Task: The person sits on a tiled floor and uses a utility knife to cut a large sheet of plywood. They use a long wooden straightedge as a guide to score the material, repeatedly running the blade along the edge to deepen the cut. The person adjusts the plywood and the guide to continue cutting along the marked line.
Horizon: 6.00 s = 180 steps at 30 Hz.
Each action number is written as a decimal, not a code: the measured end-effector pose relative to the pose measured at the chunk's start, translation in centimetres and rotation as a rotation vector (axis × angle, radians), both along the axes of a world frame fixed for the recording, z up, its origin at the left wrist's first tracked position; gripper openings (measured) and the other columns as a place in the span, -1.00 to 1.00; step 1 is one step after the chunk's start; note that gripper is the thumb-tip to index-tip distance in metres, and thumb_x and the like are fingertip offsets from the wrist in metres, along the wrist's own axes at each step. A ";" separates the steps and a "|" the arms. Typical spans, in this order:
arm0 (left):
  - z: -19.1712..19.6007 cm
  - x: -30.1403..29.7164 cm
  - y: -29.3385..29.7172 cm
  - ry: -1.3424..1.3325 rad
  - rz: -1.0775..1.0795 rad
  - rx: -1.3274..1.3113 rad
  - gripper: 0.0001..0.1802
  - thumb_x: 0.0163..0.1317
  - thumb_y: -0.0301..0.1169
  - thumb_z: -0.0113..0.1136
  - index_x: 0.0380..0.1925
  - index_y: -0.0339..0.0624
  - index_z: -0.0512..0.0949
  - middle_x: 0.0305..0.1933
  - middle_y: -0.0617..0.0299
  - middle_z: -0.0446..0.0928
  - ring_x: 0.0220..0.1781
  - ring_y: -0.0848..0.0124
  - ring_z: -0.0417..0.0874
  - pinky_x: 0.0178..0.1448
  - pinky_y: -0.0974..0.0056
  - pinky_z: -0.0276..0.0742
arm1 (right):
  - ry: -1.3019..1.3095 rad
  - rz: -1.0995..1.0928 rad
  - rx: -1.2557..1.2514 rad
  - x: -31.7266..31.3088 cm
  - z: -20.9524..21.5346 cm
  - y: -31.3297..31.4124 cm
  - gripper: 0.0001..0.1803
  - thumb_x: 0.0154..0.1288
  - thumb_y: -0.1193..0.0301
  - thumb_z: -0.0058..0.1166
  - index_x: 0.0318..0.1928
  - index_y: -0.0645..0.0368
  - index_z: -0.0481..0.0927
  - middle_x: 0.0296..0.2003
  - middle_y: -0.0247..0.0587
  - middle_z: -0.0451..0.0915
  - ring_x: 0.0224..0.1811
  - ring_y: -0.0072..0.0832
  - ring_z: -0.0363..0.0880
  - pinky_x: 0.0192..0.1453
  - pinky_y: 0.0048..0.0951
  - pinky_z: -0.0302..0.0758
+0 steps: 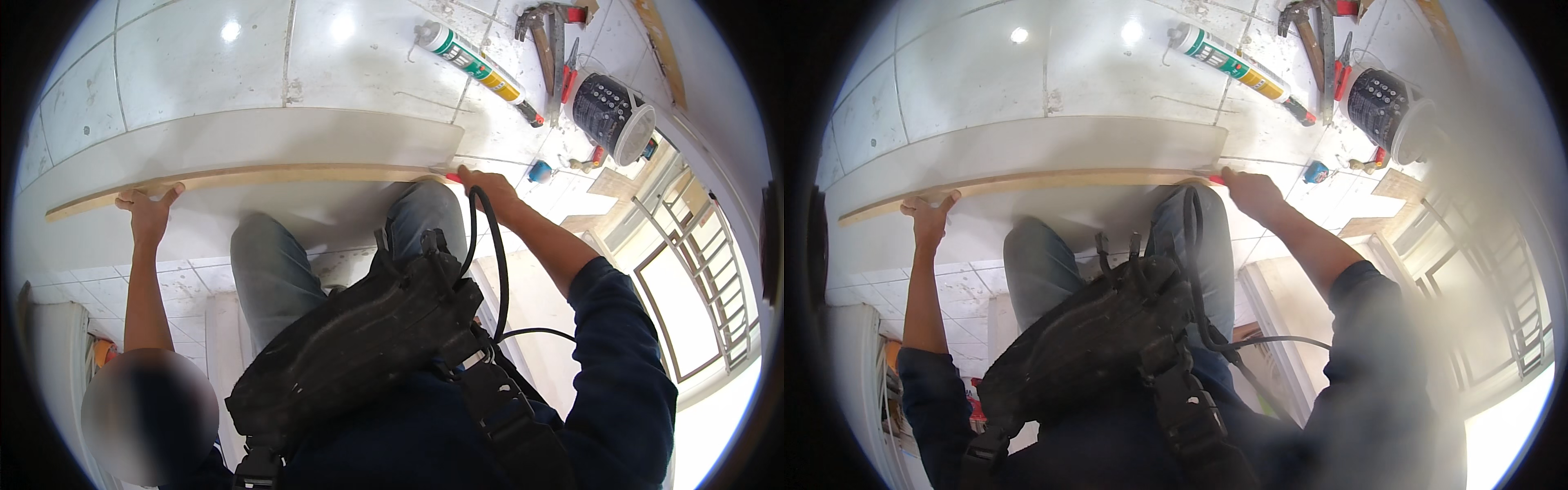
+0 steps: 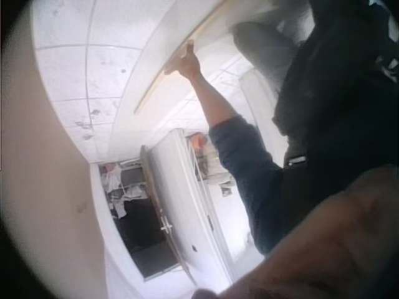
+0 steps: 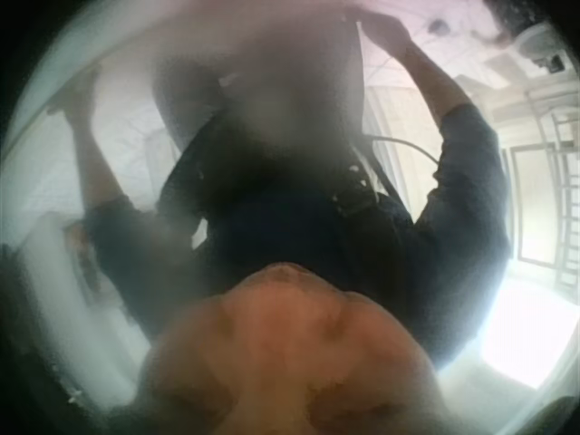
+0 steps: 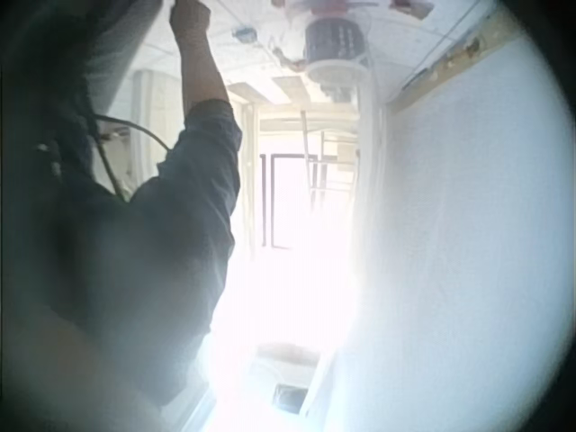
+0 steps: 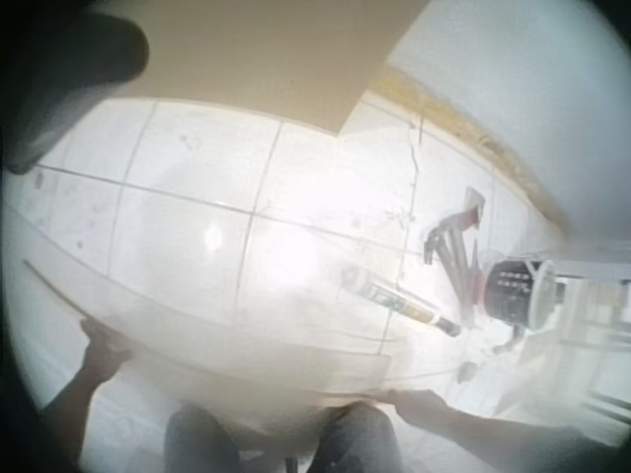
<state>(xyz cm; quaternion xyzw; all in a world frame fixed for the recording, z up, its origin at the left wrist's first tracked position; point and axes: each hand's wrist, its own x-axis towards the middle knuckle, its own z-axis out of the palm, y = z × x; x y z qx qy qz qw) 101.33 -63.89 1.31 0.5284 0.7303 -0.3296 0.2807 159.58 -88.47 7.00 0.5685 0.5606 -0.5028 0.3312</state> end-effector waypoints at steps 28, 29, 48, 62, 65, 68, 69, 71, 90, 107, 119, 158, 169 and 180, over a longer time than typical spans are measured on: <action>2.4 1.2 0.3 -0.057 0.138 0.045 0.64 -0.14 0.19 0.57 0.39 -0.73 -0.44 0.49 -0.67 -0.56 0.52 -0.32 0.17 0.46 0.05 0.34 | 0.231 -0.036 0.730 -28.1 -5.6 11.8 -0.61 0.25 0.19 0.22 -0.01 0.05 0.43 -0.16 -0.21 0.59 -0.17 -0.24 0.67 -0.23 -0.15 0.59; 2.3 1.1 0.2 -0.142 0.185 0.095 0.61 -0.11 0.16 0.57 0.40 -0.71 -0.43 0.50 -0.63 -0.55 0.54 -0.32 0.09 0.47 0.03 0.32 | 0.260 -0.023 0.774 -28.0 -5.6 11.6 -0.60 0.24 0.18 0.23 -0.01 0.04 0.44 -0.15 -0.22 0.58 -0.17 -0.26 0.67 -0.24 -0.15 0.59; -3.1 -5.5 -0.3 -0.444 0.052 0.792 0.08 0.14 0.10 0.41 0.40 -0.50 0.18 0.51 -0.26 0.14 0.56 -0.13 0.12 0.52 -0.01 0.23 | -0.124 -0.463 0.938 -15.7 -4.0 22.0 -0.67 0.36 0.30 0.06 0.11 0.03 0.56 -0.18 -0.09 0.67 -0.12 -0.02 0.64 -0.06 -0.05 0.56; -3.7 -10.9 -9.6 0.209 0.699 0.970 -0.12 0.41 -0.08 0.02 0.49 -0.49 -0.03 0.56 -0.41 -0.06 0.59 -0.30 -0.06 0.59 -0.24 -0.15 | 0.014 -0.057 0.559 -20.7 -5.2 14.8 -0.11 0.18 0.68 -0.18 0.57 0.16 -0.03 0.59 0.11 -0.23 0.64 -0.06 -0.17 0.59 -0.28 0.09; -3.8 -10.8 -10.5 0.169 0.737 0.972 -0.10 0.34 -0.10 0.07 0.46 -0.52 0.00 0.54 -0.42 -0.04 0.59 -0.31 -0.08 0.59 -0.27 -0.20 | 0.121 -0.306 0.503 -21.0 -5.1 14.8 -0.05 0.10 0.74 -0.18 0.57 0.19 -0.05 0.59 0.13 -0.22 0.64 -0.04 -0.19 0.59 -0.25 0.10; -3.9 -10.8 -10.2 0.164 0.804 0.888 -0.05 0.32 -0.10 0.07 0.49 -0.49 -0.09 0.57 -0.38 -0.13 0.61 -0.28 -0.19 0.61 -0.25 -0.30 | 0.057 -0.170 0.526 -20.4 -5.0 14.7 -0.04 0.09 0.77 -0.16 0.57 0.20 -0.07 0.59 0.15 -0.22 0.63 -0.04 -0.14 0.59 -0.23 0.11; -3.8 -10.8 -10.5 0.169 0.812 0.870 -0.04 0.31 -0.10 0.07 0.49 -0.48 -0.11 0.58 -0.37 -0.15 0.62 -0.28 -0.22 0.61 -0.25 -0.33 | 0.068 -0.184 0.507 -20.8 -4.7 15.1 -0.05 0.09 0.76 -0.16 0.56 0.20 -0.05 0.58 0.16 -0.21 0.63 -0.03 -0.14 0.59 -0.22 0.11; -3.7 -10.8 -10.7 0.169 0.828 0.826 -0.02 0.31 -0.09 0.07 0.50 -0.47 -0.16 0.59 -0.36 -0.19 0.63 -0.27 -0.27 0.61 -0.25 -0.36 | 0.076 -0.220 0.476 -20.9 -4.1 15.4 -0.07 0.11 0.75 -0.16 0.56 0.20 -0.02 0.58 0.18 -0.21 0.62 -0.01 -0.12 0.59 -0.21 0.12; -6.4 -9.3 -11.4 0.297 0.781 0.960 -0.05 0.41 0.03 -0.06 0.51 -0.46 -0.11 0.62 -0.25 -0.21 0.66 -0.15 -0.31 0.63 -0.21 -0.38 | 0.072 0.101 1.077 -22.6 -8.7 10.6 -0.35 0.26 0.61 0.03 0.39 0.24 0.31 0.33 0.33 0.25 0.35 0.21 0.32 0.38 -0.04 0.40; -0.8 -11.2 -20.9 -0.697 0.742 0.108 -0.15 0.25 0.25 0.17 0.41 -0.01 0.38 0.50 -0.05 0.27 0.48 -0.04 0.27 0.45 -0.26 0.22 | 0.119 -0.011 0.937 -19.2 -10.6 12.9 -0.58 0.22 0.49 0.09 0.12 0.22 0.55 0.06 0.28 0.43 0.12 0.14 0.54 0.21 -0.05 0.55; 0.5 -3.2 -27.9 -0.929 1.184 0.104 0.03 0.27 0.16 0.22 0.48 -0.36 0.08 0.61 -0.15 -0.04 0.62 -0.11 -0.01 0.59 -0.07 0.03 | -0.024 -0.099 1.166 -25.2 -9.5 11.0 -0.66 0.48 0.25 -0.12 0.17 -0.06 0.54 -0.14 0.04 0.50 -0.03 0.08 0.54 -0.02 0.10 0.58; 17.8 -15.6 -0.4 -1.991 1.559 1.037 0.31 0.10 0.60 -0.16 0.59 -0.05 -0.30 0.66 -0.12 -0.35 0.65 -0.20 -0.28 0.46 -0.58 -0.36 | -0.010 0.108 1.416 -15.3 22.6 -2.2 -0.78 0.14 0.65 0.14 -0.19 0.25 0.47 -0.32 0.07 0.51 -0.23 0.09 0.53 -0.15 -0.10 0.47; 12.9 -27.4 -6.2 -1.634 1.307 0.899 -0.52 0.16 -0.57 0.09 0.11 -0.54 0.36 0.14 -0.25 0.45 0.19 -0.08 0.53 0.34 -0.08 0.50 | 0.389 0.395 1.100 -19.9 18.0 -9.3 -0.69 -0.05 0.48 0.28 -0.23 0.13 0.51 -0.32 -0.13 0.47 -0.28 -0.15 0.55 -0.24 -0.17 0.54; 1.0 -28.3 -10.5 -1.746 1.428 0.775 -0.58 0.39 -0.37 0.08 0.15 -0.42 0.46 0.17 -0.09 0.56 0.21 0.03 0.57 0.35 -0.03 0.51 | 0.295 0.262 0.565 -21.6 10.4 -11.8 -0.64 0.29 0.32 0.07 0.08 0.09 0.56 -0.04 0.01 0.63 0.00 -0.04 0.62 0.08 -0.04 0.55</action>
